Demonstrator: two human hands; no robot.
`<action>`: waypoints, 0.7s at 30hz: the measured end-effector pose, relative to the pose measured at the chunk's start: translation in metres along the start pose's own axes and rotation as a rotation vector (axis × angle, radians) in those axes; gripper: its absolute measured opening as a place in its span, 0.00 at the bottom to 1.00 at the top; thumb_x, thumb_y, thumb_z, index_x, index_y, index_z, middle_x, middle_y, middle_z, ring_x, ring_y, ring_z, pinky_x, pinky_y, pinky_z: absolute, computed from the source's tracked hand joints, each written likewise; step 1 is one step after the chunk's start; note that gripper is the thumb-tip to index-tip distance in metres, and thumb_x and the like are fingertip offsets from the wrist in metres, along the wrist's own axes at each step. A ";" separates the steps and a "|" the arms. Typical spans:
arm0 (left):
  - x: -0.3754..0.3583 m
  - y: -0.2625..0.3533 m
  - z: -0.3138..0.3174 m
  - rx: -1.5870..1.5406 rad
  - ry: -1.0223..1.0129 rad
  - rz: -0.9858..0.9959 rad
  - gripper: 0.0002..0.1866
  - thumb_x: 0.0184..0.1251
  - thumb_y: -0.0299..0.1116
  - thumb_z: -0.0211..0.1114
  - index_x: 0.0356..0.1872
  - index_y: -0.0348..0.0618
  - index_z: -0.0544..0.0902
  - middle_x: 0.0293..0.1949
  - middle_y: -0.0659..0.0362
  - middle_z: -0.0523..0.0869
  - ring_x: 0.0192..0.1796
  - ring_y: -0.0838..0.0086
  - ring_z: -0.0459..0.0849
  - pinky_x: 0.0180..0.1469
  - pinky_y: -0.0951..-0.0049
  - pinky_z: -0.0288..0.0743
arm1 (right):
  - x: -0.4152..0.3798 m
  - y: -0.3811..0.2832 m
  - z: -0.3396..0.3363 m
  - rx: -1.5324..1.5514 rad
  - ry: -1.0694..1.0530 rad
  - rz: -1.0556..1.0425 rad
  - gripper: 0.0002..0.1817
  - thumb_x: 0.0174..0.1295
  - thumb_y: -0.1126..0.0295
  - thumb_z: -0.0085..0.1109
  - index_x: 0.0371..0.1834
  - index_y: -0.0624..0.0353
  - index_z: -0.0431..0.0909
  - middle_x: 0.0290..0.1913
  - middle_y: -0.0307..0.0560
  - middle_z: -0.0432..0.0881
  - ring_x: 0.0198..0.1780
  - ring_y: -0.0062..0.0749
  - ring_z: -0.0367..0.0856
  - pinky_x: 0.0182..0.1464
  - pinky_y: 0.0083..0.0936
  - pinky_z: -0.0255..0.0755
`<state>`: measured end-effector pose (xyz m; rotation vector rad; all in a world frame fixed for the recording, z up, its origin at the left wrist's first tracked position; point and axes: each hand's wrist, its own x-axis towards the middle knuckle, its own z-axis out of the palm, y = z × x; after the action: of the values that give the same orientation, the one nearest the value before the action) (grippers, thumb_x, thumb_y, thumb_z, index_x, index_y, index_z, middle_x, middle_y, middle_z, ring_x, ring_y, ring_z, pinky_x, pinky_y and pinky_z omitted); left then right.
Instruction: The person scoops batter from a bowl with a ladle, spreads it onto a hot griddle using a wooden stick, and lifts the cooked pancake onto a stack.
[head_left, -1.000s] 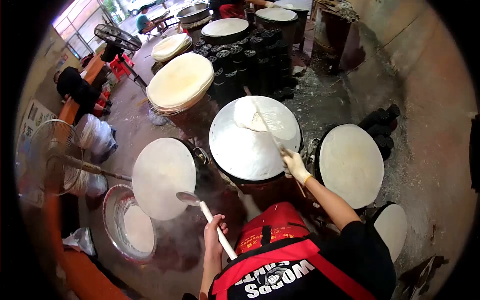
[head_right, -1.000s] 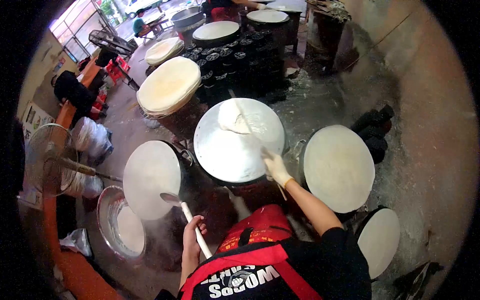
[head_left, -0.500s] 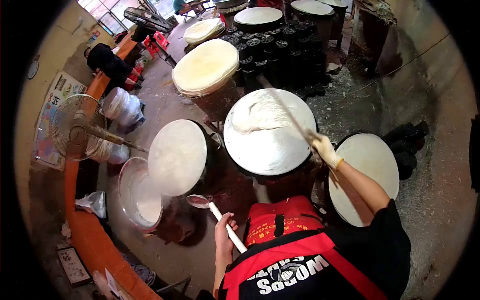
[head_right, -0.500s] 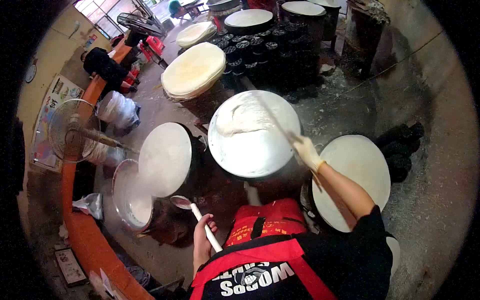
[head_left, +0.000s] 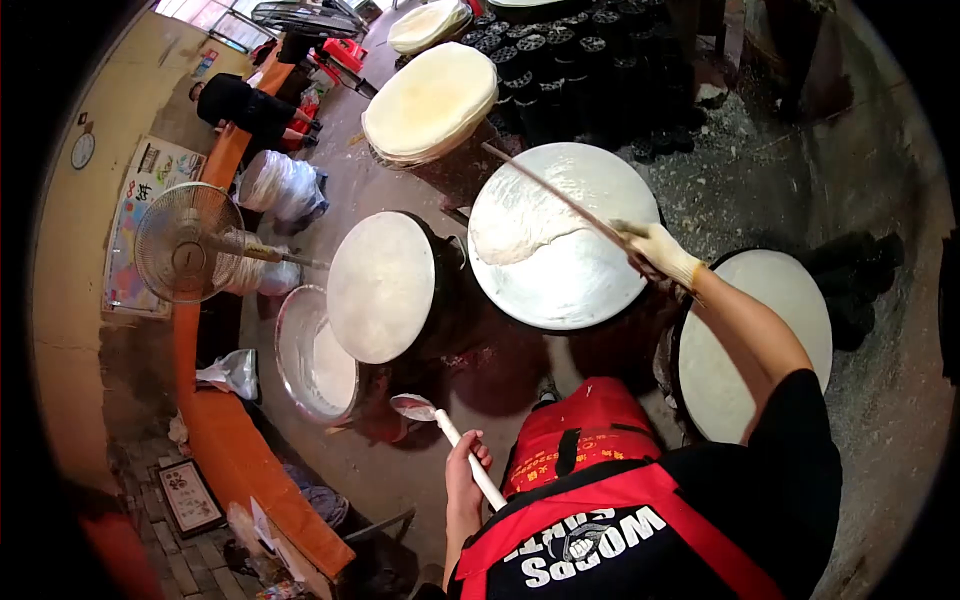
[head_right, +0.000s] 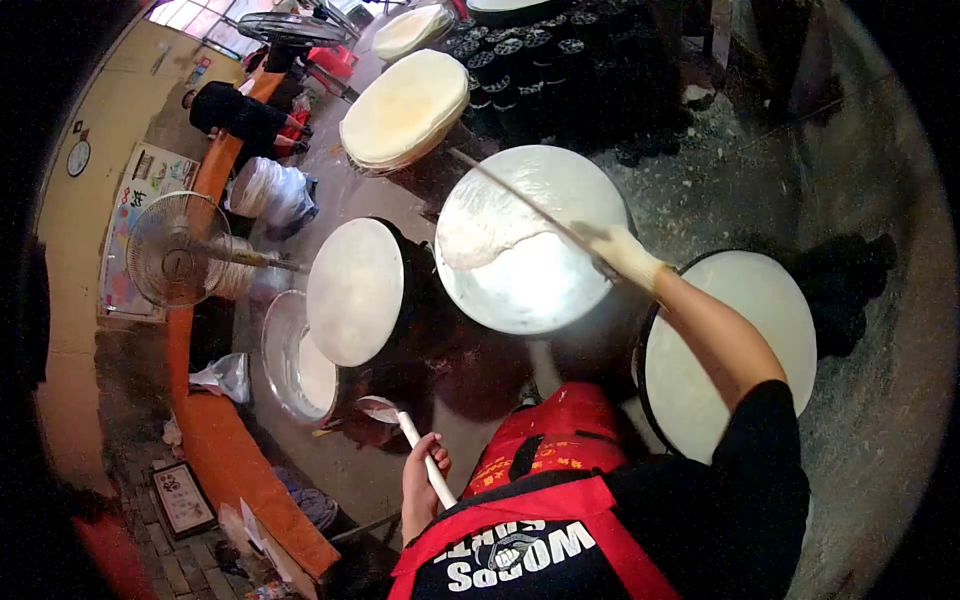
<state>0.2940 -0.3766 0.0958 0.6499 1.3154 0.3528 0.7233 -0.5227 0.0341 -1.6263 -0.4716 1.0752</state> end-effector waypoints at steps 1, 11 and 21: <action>0.003 0.002 -0.001 0.003 -0.002 0.004 0.08 0.63 0.31 0.59 0.34 0.36 0.76 0.21 0.65 0.67 0.23 0.80 0.67 0.23 0.80 0.62 | 0.014 0.003 0.007 -0.137 0.027 0.039 0.26 0.65 0.61 0.47 0.67 0.51 0.65 0.12 0.32 0.68 0.11 0.17 0.62 0.12 0.18 0.58; 0.040 0.031 -0.007 0.251 -0.194 -0.031 0.09 0.63 0.33 0.60 0.33 0.36 0.79 0.21 0.64 0.68 0.23 0.79 0.69 0.24 0.80 0.65 | -0.094 0.068 0.043 -0.003 0.109 0.045 0.21 0.64 0.66 0.54 0.61 0.52 0.73 0.25 0.32 0.76 0.17 0.12 0.63 0.17 0.14 0.56; 0.099 0.098 -0.075 0.553 -0.488 -0.003 0.08 0.64 0.34 0.59 0.34 0.38 0.79 0.21 0.66 0.69 0.22 0.81 0.69 0.24 0.80 0.64 | -0.204 0.099 0.201 -0.016 0.312 -0.010 0.24 0.62 0.75 0.51 0.64 0.58 0.68 0.52 0.41 0.80 0.49 0.20 0.76 0.55 0.19 0.68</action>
<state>0.2561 -0.2250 0.0711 1.1162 0.9356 -0.1824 0.4307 -0.5996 0.0233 -1.7658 -0.2818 0.7921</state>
